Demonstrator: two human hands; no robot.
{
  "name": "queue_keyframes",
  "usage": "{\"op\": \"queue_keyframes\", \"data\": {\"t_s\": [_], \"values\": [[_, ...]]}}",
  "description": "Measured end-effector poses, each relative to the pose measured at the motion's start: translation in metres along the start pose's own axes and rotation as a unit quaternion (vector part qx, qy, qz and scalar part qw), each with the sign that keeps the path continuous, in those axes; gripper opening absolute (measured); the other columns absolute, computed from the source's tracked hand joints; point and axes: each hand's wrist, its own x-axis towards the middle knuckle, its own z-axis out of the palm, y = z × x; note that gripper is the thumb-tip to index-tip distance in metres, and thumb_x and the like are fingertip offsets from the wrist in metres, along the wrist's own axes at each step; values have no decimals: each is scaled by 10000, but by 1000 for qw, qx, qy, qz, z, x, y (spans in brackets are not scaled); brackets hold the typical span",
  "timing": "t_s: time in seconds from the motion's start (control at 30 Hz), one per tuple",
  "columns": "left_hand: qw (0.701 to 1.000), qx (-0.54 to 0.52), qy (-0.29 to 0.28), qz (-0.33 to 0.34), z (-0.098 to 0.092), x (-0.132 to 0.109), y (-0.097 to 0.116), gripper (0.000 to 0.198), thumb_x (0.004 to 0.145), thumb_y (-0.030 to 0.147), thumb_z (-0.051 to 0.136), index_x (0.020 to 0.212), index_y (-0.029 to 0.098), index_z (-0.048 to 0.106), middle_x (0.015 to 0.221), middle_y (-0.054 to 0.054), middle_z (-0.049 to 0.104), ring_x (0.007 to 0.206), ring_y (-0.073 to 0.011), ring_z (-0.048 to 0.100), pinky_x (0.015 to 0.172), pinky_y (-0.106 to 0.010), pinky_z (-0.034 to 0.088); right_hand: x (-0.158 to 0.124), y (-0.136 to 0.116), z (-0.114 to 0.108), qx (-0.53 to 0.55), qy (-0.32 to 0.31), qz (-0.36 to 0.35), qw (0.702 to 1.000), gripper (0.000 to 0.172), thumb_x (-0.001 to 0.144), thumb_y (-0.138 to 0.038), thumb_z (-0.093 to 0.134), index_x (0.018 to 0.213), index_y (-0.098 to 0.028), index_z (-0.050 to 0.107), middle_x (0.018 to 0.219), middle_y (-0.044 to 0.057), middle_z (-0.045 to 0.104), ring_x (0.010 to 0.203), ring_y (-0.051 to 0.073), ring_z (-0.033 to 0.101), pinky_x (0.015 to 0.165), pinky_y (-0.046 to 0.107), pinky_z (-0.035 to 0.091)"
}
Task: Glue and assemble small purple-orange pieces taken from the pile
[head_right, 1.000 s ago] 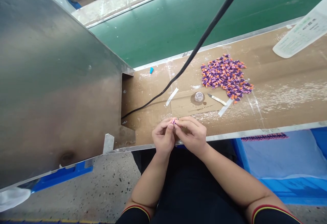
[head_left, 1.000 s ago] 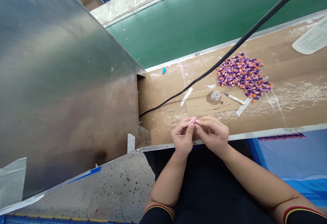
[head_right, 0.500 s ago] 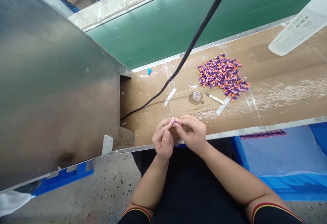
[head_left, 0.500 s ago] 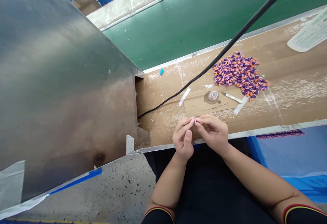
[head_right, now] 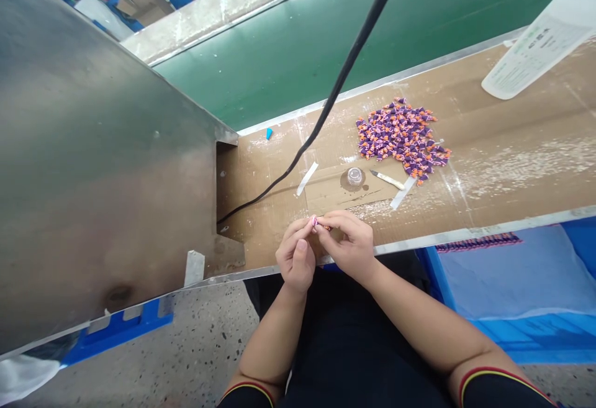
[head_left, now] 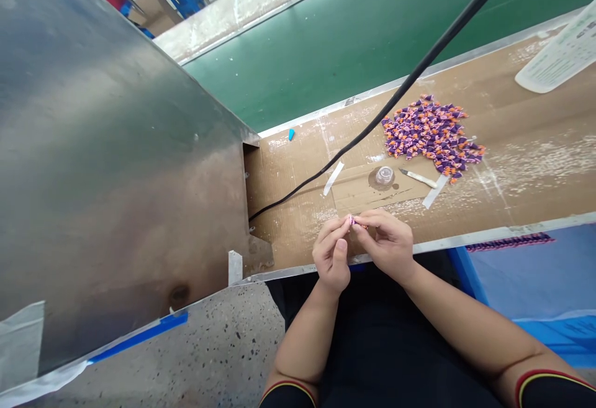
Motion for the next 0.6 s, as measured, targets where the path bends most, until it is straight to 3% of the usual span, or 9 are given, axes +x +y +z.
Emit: {"op": "queue_keyframes", "data": {"t_s": [0.23,0.6], "values": [[999,10,-17,40,-1,0,-3,349,1095,296,524,1349,277,763,1250,-97,776,1145,-242,729,1001,-397,599,1,-1,-1,-21,-6,0,1000,88,955,-199,745,945,-264,802,863,32,809,762,181,771,697,315,671],[999,8,-13,46,0,1,-1,350,1098,285,517,1346,283,764,1245,-87,782,1137,-232,734,989,-384,602,1,0,-1,-9,-2,-6,1000,123,936,-149,754,962,-261,798,873,32,809,780,179,774,710,309,671]]}}
